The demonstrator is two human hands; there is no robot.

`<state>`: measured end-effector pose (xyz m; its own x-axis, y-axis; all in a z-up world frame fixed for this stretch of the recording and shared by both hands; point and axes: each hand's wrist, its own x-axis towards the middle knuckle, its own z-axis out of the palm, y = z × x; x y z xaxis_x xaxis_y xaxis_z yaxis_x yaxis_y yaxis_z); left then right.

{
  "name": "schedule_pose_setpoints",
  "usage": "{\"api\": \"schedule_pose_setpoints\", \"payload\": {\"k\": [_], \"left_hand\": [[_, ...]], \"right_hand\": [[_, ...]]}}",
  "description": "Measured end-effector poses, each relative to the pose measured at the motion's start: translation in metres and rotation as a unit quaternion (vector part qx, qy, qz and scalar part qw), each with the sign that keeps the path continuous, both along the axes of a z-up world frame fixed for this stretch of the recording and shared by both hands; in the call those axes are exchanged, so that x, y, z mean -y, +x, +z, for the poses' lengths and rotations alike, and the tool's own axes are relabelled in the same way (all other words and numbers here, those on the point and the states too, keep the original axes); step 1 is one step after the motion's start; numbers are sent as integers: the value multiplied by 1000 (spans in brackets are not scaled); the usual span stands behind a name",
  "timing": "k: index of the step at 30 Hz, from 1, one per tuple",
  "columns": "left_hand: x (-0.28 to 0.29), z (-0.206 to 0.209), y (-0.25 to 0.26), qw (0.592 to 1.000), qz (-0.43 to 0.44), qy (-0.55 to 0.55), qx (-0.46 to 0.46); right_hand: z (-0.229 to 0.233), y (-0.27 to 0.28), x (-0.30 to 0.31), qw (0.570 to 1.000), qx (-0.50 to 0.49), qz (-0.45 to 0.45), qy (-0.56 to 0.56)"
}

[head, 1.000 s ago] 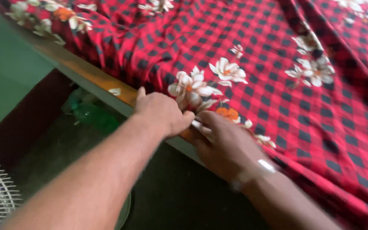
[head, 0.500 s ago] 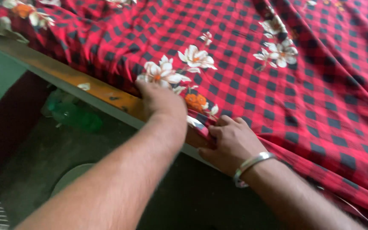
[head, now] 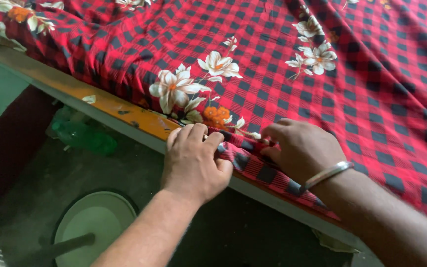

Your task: The person spreads a red and black checkered floral sheet over a bed, tucks the edges under the mattress, and smooths the surface. The person adjusts the sheet around the bed frame and corners to achieve a neat appearance.

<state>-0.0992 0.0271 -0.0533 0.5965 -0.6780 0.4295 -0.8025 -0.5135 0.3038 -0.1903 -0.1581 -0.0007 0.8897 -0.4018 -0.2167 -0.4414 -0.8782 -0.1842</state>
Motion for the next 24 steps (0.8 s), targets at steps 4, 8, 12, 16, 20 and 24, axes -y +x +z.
{"api": "schedule_pose_setpoints", "payload": {"k": [4, 8, 12, 16, 20, 24], "left_hand": [[11, 16, -5, 995, 23, 81, -53], [11, 40, 2, 981, -14, 164, -105], [23, 63, 9, 913, -19, 378, -152], [42, 81, 10, 847, -33, 490, -203], [66, 100, 14, 774, -30, 565, -283], [76, 111, 4, 783, -19, 585, -210]], "right_hand": [[-2, -11, 5, 999, -12, 50, 13], [-24, -39, 28, 994, -7, 101, 45], [-38, -68, 68, 982, -65, 174, -21], [-30, -90, 89, 963, -9, 268, -20], [-23, -88, 69, 986, -107, 129, -8], [-26, -86, 12, 988, 96, 64, 104]]}}
